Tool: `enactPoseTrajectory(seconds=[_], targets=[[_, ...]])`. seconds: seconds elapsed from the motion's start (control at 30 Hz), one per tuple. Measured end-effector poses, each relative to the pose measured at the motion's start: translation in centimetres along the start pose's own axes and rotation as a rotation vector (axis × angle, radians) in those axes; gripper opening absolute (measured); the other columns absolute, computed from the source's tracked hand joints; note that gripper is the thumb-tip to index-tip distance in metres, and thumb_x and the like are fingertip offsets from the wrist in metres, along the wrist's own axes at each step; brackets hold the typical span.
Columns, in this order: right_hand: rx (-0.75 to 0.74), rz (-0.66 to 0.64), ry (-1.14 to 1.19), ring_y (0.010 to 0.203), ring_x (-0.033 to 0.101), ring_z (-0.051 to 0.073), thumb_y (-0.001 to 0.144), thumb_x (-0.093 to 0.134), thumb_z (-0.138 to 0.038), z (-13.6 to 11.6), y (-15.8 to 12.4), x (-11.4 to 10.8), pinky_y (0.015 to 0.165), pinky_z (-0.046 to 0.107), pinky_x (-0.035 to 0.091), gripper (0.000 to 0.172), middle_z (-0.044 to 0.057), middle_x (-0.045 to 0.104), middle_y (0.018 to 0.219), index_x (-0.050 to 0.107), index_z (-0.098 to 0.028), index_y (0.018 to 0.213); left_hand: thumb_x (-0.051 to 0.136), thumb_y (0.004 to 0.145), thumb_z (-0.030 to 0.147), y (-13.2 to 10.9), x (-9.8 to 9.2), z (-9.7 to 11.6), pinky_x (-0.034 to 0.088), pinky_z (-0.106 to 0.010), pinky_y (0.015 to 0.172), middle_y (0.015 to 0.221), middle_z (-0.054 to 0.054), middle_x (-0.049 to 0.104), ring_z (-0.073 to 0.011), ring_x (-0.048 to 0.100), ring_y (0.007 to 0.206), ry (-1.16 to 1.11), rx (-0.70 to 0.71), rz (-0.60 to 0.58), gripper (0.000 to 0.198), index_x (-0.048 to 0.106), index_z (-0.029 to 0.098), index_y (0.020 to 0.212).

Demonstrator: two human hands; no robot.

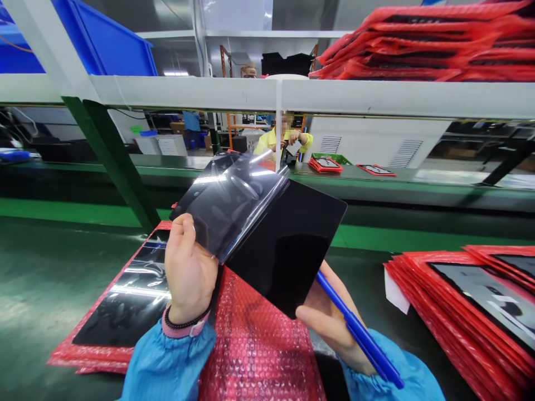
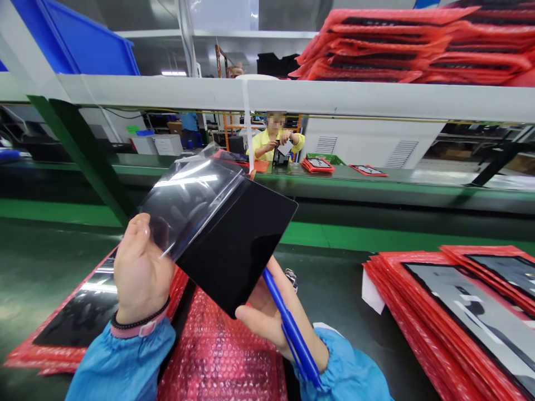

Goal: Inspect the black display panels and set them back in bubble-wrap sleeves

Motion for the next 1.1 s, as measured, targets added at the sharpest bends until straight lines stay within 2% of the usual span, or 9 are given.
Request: enactPoseTrajectory(seconds=[0.23, 0.4, 0.47, 0.63, 0.77, 0.87, 0.97, 1.03, 1.1], targets=[[-0.057, 0.072, -0.158, 0.100, 0.069, 0.027, 0.078, 0.073, -0.038, -0.7, 0.2, -1.0, 0.084, 0.039, 0.057, 0.038, 0.005, 0.074, 0.104, 0.067, -0.030, 0.115, 0.072, 0.079, 0.032, 1.1, -1.1, -0.1, 0.044, -0.013, 0.058, 0.075, 0.005, 0.055, -0.0064, 0.050, 0.064, 0.180, 0.003, 0.101, 0.015, 0.063, 0.020, 0.081], [-0.122, 0.187, -0.232, 0.069, 0.067, 0.019, 0.078, 0.074, -0.037, -1.2, -0.6, -2.3, 0.067, 0.030, 0.055, 0.016, 0.000, 0.071, 0.076, 0.074, -0.026, 0.090, 0.074, 0.078, 0.036, 2.1, -2.0, 0.3, 0.039, -0.014, 0.053, 0.072, 0.006, 0.053, -0.0062, 0.046, 0.061, 0.255, -0.050, 0.117, 0.020, 0.063, 0.020, 0.082], [-0.123, 0.187, -0.255, 0.066, 0.065, 0.018, 0.078, 0.073, -0.039, -1.3, -0.8, -2.3, 0.064, 0.030, 0.054, 0.017, 0.000, 0.069, 0.071, 0.074, -0.024, 0.086, 0.074, 0.078, 0.036, 2.3, -1.9, 0.6, 0.038, -0.014, 0.052, 0.071, 0.006, 0.053, -0.0062, 0.046, 0.060, 0.257, -0.063, 0.107, 0.020, 0.063, 0.020, 0.083], [-0.107, 0.106, -0.234, 0.067, 0.063, 0.018, 0.084, 0.066, -0.041, -1.3, -0.7, -1.8, 0.067, 0.030, 0.051, 0.022, 0.001, 0.068, 0.072, 0.076, -0.024, 0.094, 0.073, 0.079, 0.033, 2.2, -1.6, 1.1, 0.037, -0.016, 0.047, 0.066, 0.007, 0.054, -0.0060, 0.046, 0.055, 0.263, -0.073, 0.096, 0.017, 0.063, 0.019, 0.083], [-0.066, 0.090, -0.215, 0.056, 0.060, 0.020, 0.085, 0.059, -0.048, -1.1, -0.7, -2.1, 0.058, 0.032, 0.048, 0.033, 0.002, 0.064, 0.059, 0.075, -0.020, 0.075, 0.073, 0.079, 0.034, 2.6, -2.0, 0.9, 0.040, -0.016, 0.053, 0.070, 0.007, 0.057, -0.0065, 0.048, 0.059, 0.268, -0.054, 0.080, 0.018, 0.064, 0.020, 0.084], [-0.061, 0.178, -0.330, 0.066, 0.064, 0.024, 0.083, 0.062, -0.050, -1.0, -1.0, -3.1, 0.065, 0.035, 0.051, 0.032, 0.004, 0.067, 0.064, 0.075, -0.022, 0.074, 0.074, 0.078, 0.035, 3.0, -2.2, 0.8, 0.042, -0.016, 0.059, 0.074, 0.006, 0.057, -0.0073, 0.049, 0.064, 0.284, -0.033, 0.049, 0.019, 0.065, 0.020, 0.084], [-0.038, 0.200, -0.470, 0.081, 0.067, 0.028, 0.081, 0.065, -0.049, -0.7, -1.2, -4.0, 0.077, 0.039, 0.053, 0.028, 0.004, 0.072, 0.077, 0.076, -0.024, 0.078, 0.076, 0.074, 0.036, 2.7, -1.7, 1.0, 0.042, -0.016, 0.062, 0.076, 0.004, 0.057, -0.0085, 0.050, 0.069, 0.290, -0.024, -0.016, 0.022, 0.064, 0.019, 0.080], [-0.029, 0.218, -0.514, 0.087, 0.067, 0.028, 0.081, 0.066, -0.049, -0.3, -1.2, -4.4, 0.082, 0.041, 0.053, 0.027, 0.004, 0.073, 0.081, 0.077, -0.024, 0.079, 0.078, 0.071, 0.036, 2.1, -1.1, 1.1, 0.042, -0.017, 0.061, 0.074, 0.004, 0.056, -0.0096, 0.050, 0.068, 0.297, -0.025, -0.069, 0.023, 0.063, 0.019, 0.077], [-0.058, 0.308, -0.521, 0.096, 0.066, 0.029, 0.080, 0.068, -0.051, -0.4, -1.2, -4.5, 0.088, 0.041, 0.051, 0.028, 0.005, 0.075, 0.092, 0.077, -0.025, 0.086, 0.076, 0.071, 0.036, 1.4, -0.5, 1.2, 0.041, -0.019, 0.058, 0.076, 0.002, 0.058, -0.0107, 0.050, 0.066, 0.307, -0.034, -0.131, 0.021, 0.062, 0.020, 0.075]])
Point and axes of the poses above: each hand's wrist, its own y-axis towards the middle knuckle, its own x-axis out of the palm, z = x × y, the point moved 4 cm from there along y, towards the middle knuckle
